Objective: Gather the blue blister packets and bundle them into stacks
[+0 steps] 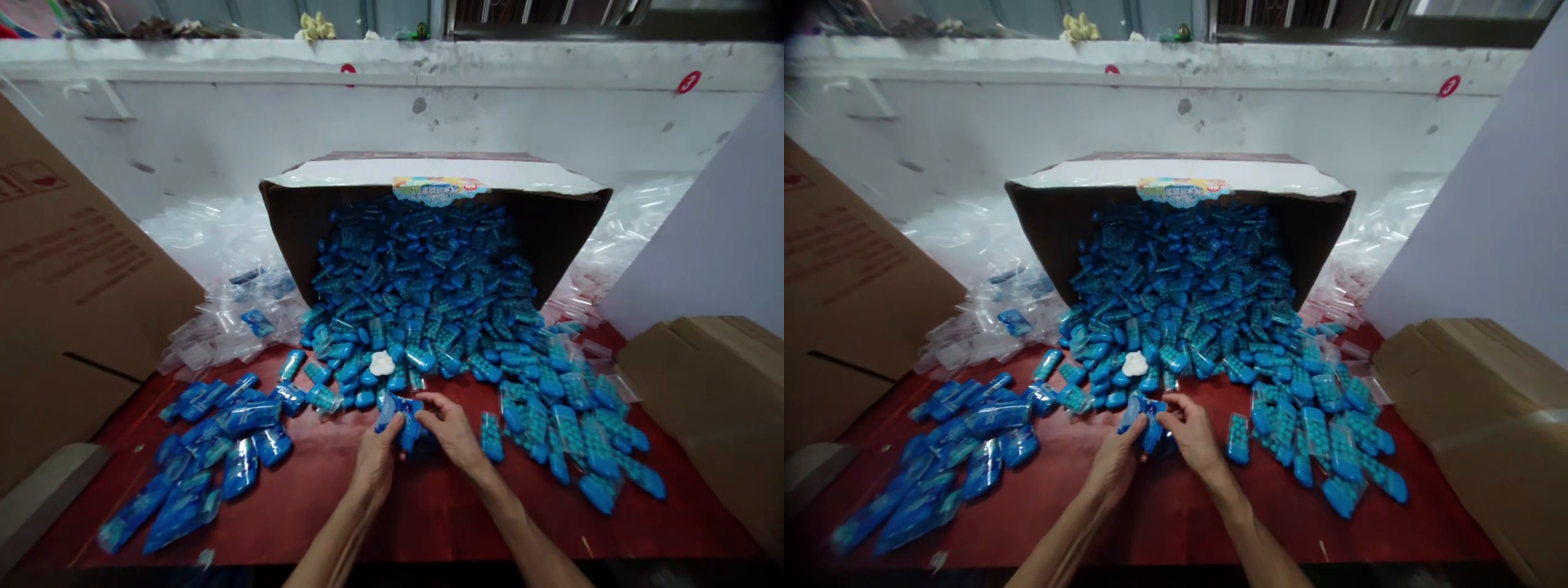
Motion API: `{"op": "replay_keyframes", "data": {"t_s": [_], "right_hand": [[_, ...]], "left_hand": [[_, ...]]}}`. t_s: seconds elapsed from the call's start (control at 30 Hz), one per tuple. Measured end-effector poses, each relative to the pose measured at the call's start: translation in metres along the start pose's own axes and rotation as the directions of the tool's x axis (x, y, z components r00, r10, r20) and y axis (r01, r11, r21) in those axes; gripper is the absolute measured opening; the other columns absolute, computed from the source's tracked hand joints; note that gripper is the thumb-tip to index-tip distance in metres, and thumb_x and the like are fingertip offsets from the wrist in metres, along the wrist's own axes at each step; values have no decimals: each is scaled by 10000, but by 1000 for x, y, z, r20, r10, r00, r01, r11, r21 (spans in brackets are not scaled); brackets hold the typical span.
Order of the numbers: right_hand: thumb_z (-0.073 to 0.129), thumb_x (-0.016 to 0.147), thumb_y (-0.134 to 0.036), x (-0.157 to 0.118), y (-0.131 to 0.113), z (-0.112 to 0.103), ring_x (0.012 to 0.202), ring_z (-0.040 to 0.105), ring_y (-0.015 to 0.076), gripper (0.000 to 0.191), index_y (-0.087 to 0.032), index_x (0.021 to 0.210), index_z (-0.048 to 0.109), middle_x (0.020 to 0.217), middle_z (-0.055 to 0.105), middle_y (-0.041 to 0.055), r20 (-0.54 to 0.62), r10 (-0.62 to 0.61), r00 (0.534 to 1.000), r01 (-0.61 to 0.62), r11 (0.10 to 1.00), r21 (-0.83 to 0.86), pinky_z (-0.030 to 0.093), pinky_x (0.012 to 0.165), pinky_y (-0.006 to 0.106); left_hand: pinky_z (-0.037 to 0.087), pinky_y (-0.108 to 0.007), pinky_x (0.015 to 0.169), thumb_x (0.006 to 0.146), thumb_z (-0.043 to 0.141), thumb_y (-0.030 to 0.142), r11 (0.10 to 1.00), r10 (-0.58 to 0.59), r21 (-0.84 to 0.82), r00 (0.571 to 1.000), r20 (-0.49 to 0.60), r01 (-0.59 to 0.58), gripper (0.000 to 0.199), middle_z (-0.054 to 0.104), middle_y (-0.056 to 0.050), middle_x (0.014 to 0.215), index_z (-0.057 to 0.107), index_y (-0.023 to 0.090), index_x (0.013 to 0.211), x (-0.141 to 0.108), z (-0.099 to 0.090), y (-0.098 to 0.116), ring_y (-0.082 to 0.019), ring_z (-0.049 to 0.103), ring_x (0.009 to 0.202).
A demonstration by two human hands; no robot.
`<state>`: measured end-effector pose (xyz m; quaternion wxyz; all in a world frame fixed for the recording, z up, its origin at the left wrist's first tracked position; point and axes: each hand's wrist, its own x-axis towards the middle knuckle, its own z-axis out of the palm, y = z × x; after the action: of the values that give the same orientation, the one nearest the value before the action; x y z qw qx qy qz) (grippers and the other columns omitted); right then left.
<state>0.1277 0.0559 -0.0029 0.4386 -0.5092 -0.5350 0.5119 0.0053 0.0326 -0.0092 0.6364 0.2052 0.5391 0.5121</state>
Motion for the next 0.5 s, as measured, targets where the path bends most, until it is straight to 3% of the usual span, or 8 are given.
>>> {"op": "replay_keyframes", "data": {"t_s": [0.13, 0.23, 0.3, 0.4, 0.5], "right_hand": [[547, 681, -383, 2, 9, 7, 498, 481, 98, 254, -140, 715, 609, 573, 565, -18, -70, 79, 994, -74, 994, 79, 393, 484, 203], [511, 698, -397, 8, 18, 3, 420, 398, 78, 275, -138, 727, 598, 491, 491, -43, -135, 91, 987, -88, 996, 35, 317, 408, 188], [507, 697, -390, 12, 23, -2, 409, 369, 77, 265, -141, 721, 596, 470, 459, -51, -148, 84, 985, -86, 996, -8, 287, 395, 186], [509, 693, -389, 14, 26, -7, 425, 364, 82, 253, -150, 655, 580, 461, 443, -53, -142, 55, 988, -67, 994, -84, 277, 403, 189], [434, 743, -419, 12, 24, -8, 443, 357, 86, 328, -157, 570, 526, 459, 429, -48, -155, 20, 988, -47, 984, -170, 266, 419, 194]], "left_hand": [[294, -195, 343, 572, 650, 399, 997, 33, 73, 999, 29, -35, 309, 503, 33, 458, 536, 121, 643, -1, 4, -3, -76, 427, 372], [307, -203, 351, 566, 651, 403, 988, 31, 148, 997, 70, -41, 308, 503, 25, 413, 530, 121, 598, -3, -3, -5, -86, 433, 354], [289, -198, 342, 571, 644, 409, 983, 6, 181, 999, 43, -14, 310, 494, 25, 391, 521, 125, 581, -6, -11, -6, -87, 428, 339], [257, -186, 330, 570, 645, 406, 986, -35, 161, 999, -13, 37, 305, 488, 30, 389, 517, 129, 585, -12, -19, -4, -76, 412, 328], [268, -184, 341, 560, 657, 387, 996, -11, 90, 1000, -12, 12, 292, 488, 33, 414, 514, 133, 575, -16, -17, 3, -70, 416, 353]]}}
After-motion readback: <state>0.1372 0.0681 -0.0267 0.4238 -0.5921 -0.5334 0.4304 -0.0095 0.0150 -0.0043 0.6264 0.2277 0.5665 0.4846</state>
